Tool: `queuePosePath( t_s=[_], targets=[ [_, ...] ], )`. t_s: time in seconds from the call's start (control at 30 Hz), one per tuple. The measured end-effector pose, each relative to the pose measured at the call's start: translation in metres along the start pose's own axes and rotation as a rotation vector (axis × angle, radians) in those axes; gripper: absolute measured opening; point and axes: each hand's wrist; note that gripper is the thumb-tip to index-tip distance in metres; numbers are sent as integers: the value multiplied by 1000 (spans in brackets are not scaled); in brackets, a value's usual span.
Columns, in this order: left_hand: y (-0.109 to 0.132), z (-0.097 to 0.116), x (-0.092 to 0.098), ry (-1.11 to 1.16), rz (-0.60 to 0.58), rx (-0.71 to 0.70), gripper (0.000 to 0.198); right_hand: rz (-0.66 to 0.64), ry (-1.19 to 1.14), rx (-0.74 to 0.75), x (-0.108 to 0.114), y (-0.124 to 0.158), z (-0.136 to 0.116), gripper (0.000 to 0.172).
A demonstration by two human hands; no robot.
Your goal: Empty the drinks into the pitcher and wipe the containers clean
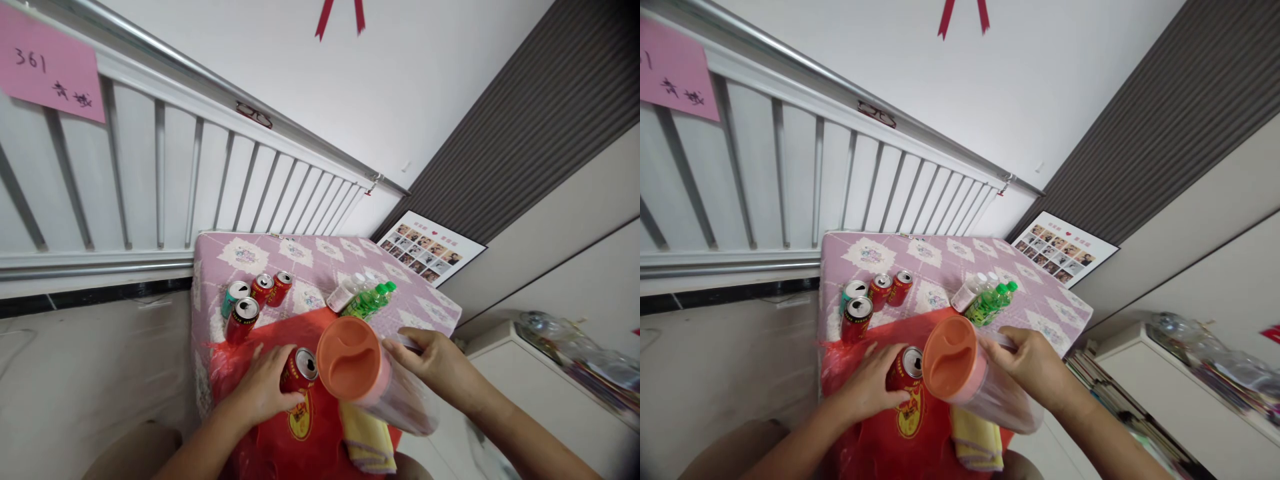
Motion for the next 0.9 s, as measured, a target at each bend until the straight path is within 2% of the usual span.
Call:
queuePosePath(
  t_s=[0.9],
  targets=[
    [2, 9, 8, -1, -11, 18, 74, -8, 45, -5, -5, -1, 0, 45]
  ],
)
Point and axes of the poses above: each hand's wrist, its own y-axis away from the middle knuckle, its own x-axis out of the back of the hand, z = x × y, and after that the axes turned 3 degrees about z, right-handed
